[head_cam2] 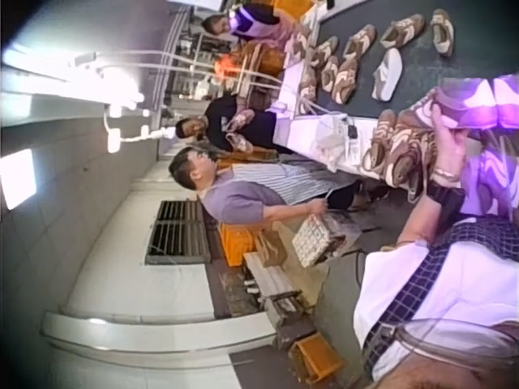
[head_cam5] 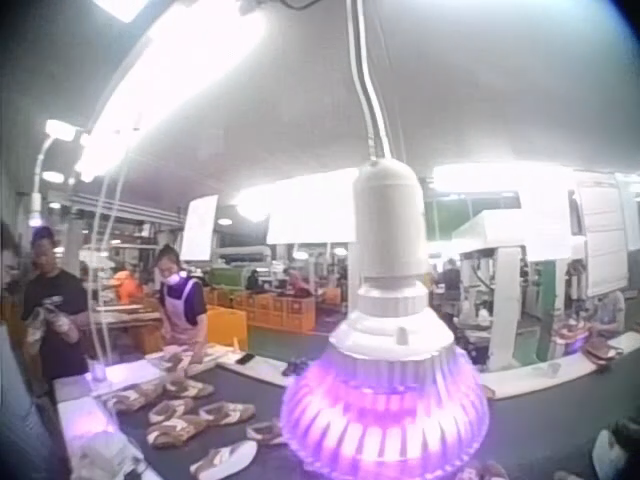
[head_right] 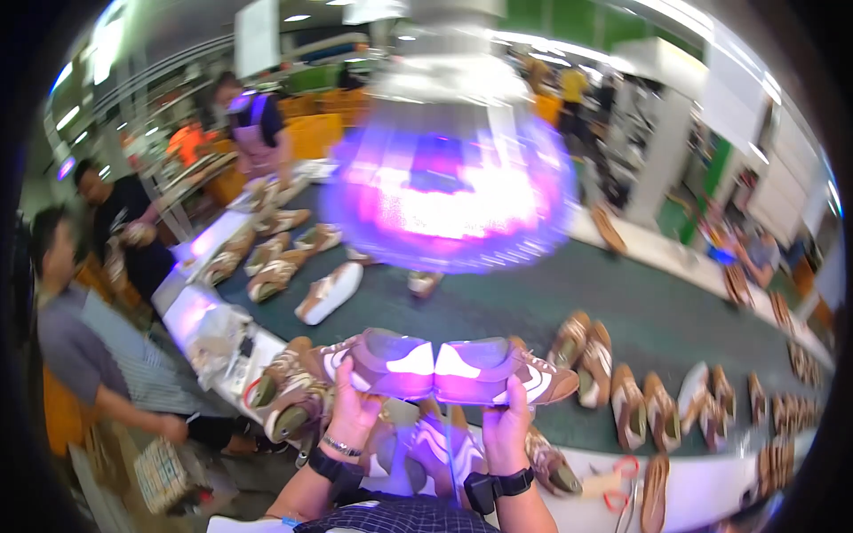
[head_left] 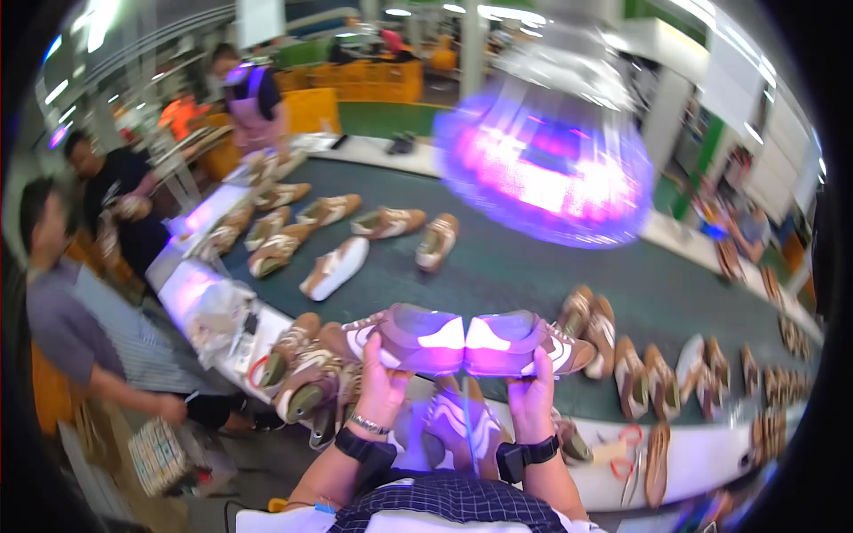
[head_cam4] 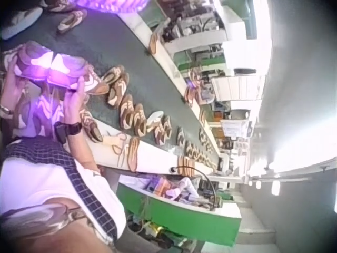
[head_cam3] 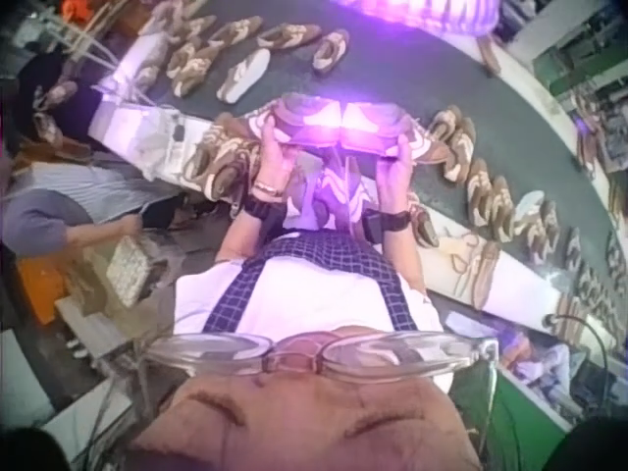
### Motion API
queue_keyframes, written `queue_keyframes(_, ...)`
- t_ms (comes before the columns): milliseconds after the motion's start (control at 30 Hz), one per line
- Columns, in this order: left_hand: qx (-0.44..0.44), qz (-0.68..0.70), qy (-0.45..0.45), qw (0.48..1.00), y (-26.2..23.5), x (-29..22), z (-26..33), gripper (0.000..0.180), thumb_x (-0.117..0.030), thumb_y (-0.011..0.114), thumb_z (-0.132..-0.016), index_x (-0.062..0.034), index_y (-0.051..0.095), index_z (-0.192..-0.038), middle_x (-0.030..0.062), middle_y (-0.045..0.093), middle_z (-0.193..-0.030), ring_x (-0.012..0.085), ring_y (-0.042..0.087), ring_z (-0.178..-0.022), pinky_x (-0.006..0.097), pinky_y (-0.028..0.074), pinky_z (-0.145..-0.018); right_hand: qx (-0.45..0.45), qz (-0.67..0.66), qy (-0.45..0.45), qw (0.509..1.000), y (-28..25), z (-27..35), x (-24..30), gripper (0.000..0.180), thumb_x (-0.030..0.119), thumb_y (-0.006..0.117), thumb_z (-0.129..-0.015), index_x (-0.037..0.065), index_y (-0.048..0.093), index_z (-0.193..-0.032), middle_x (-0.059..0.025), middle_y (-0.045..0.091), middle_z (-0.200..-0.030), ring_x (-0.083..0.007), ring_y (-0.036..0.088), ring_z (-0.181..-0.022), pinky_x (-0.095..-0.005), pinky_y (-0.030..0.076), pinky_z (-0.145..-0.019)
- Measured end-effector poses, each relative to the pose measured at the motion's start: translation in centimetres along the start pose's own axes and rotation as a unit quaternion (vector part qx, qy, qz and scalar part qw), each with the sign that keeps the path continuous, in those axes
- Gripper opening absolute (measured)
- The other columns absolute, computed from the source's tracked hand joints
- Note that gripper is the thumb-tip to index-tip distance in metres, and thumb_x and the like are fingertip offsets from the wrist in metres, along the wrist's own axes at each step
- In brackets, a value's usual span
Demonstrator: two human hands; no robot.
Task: Checking and organizing completed sneakers on a conveyor belt in a shoe factory.
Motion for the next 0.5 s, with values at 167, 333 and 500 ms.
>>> queue_keyframes(167,-0.018,0.009,0.110,0.994,-4.5,-9.3,-3.9,0.035,-0.040,0.050,-0.089,-0.0120,0.054,-0.109,0.0036,0.063,-0.099,0.0170,0.062,-0.085,0.032,0.055,-0.066,0.049,0.052,0.095,0.993,6.8,-5.9,-8.9,0.036,0.020,0.059,-0.085,0.006,0.049,-0.116,-0.0063,0.056,-0.110,-0.0195,0.055,-0.099,-0.0374,0.048,-0.083)
queue_keyframes(333,-0.084,0.048,0.192,0.977,-8.1,-14.2,-2.8,0.034,-0.038,0.054,-0.088,-0.0128,0.054,-0.110,0.0040,0.061,-0.104,0.0202,0.061,-0.089,0.037,0.054,-0.071,0.125,0.100,0.155,0.975,10.6,-6.1,-15.1,0.037,0.027,0.055,-0.088,0.010,0.049,-0.120,-0.0058,0.057,-0.112,-0.0212,0.055,-0.102,-0.0393,0.049,-0.082)
queue_keyframes(500,-0.153,0.073,0.193,0.966,-12.1,-16.8,0.4,0.034,-0.036,0.055,-0.087,-0.0136,0.054,-0.112,0.0039,0.061,-0.107,0.0207,0.059,-0.095,0.040,0.051,-0.077,0.143,0.124,0.192,0.963,12.1,-2.9,-19.3,0.036,0.027,0.055,-0.087,0.013,0.051,-0.119,-0.0036,0.058,-0.113,-0.0196,0.057,-0.099,-0.0380,0.049,-0.080)
Point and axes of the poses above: each hand's wrist, its own z-axis away from the middle knuckle, its own y-axis out of the palm, x = y × z, the point moved 5 cm from there along -z, towards the middle knuckle
